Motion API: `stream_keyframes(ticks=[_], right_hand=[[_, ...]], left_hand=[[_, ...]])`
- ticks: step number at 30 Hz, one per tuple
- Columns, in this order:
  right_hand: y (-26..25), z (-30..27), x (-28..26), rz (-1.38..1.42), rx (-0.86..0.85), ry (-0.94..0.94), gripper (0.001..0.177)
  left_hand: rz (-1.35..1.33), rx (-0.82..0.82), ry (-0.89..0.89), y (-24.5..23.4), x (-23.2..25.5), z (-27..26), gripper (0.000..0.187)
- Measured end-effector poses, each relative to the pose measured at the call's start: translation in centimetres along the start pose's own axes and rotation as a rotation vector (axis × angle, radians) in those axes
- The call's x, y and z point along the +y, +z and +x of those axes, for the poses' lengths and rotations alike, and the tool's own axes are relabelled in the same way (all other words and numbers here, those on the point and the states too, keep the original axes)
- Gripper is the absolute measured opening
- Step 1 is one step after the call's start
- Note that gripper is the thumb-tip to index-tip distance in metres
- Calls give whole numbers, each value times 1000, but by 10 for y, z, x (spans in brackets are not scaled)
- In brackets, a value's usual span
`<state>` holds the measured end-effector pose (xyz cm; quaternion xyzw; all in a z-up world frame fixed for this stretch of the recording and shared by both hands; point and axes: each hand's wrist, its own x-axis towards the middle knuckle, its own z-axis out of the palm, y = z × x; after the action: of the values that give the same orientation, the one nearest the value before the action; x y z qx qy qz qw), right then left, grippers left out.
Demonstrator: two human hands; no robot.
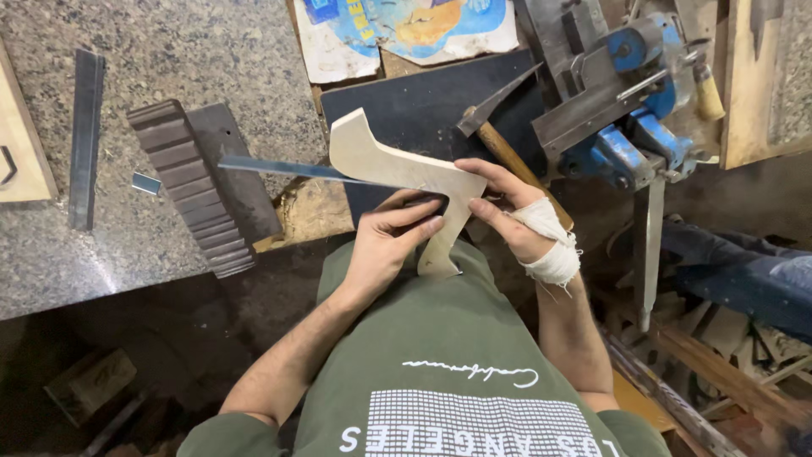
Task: The person uses a manual press to bend a thin metal strip and repeatedly fits it against a curved wooden piece. They adjust the metal strip in the press, remove it, and compare it to the wooden template, repeating the process to refine the fit.
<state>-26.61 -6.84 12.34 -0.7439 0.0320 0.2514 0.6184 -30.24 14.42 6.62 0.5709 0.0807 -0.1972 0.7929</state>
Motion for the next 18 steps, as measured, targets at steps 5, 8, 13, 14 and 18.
stream_keyframes(ticks=[5, 8, 13, 14, 18], right_hand=[[3, 1, 0, -29, -2, -20, 45], [5, 3, 5, -27, -11, -26, 46], [7, 5, 11, -77, -10, 7, 47], [7, 6, 12, -59, -16, -10, 47], [7, 7, 12, -14, -25, -23, 46]], left_hand=[[-8, -7, -15, 0, 0, 1, 30], [-40, 12, -51, 2, -4, 2, 30], [-14, 8, -8, 1, -9, 2, 27], [-1, 1, 6, 0, -10, 2, 27], [19, -30, 38, -1, -12, 2, 29]])
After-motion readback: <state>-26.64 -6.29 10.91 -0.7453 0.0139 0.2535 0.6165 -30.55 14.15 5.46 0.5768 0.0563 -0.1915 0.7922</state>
